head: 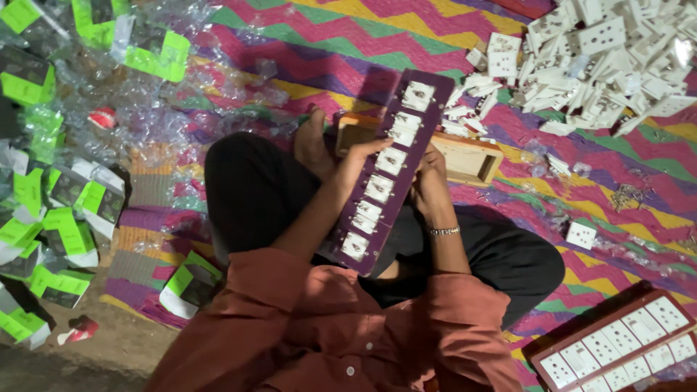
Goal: The person sits cross-legged on a floor mat and assembles white electrical switch and socket components onto a purple mounting strip. They pick parts from piles on the mat and from a wooden box, fitting each component onto the strip one at a time and pressing them into place.
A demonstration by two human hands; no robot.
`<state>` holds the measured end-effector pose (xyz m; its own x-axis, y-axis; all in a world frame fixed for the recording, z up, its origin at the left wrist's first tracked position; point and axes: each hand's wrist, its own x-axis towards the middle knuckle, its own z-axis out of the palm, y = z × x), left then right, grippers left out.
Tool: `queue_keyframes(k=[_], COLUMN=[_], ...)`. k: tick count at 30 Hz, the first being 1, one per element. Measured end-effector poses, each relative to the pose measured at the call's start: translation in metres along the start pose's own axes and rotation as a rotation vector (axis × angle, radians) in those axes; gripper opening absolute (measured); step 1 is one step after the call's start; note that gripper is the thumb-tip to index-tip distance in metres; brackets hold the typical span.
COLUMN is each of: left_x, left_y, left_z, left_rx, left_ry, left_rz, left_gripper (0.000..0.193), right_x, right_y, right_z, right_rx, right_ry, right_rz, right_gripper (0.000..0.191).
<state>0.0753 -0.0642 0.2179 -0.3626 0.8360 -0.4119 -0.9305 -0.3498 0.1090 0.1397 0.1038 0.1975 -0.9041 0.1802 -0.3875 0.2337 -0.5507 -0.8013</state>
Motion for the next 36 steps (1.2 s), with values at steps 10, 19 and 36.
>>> queue_keyframes(k=[10,19,36], left_x=[0.016,0.001,-0.001], left_y=[0.008,0.004,0.007], left_z=[-0.034,0.007,-0.017], left_rx=[0.048,0.202,1.331], left_ry=[0.144,0.157,0.861], left_rz=[0.226,0.386,1.028], left_gripper=[0.028,0.034,0.038], right_x=[-0.041,-0.246,-0.210], right_y=[-0.068,-0.111,-0.117], right_z=[-0.040,-0.183,-0.449], right_rx=[0.223,-0.623,0.291], right_ry=[0.221,0.816,0.876], right_rz=[-0.139,-0.280,-0.170], right_gripper=[0.016,0.025,0.016])
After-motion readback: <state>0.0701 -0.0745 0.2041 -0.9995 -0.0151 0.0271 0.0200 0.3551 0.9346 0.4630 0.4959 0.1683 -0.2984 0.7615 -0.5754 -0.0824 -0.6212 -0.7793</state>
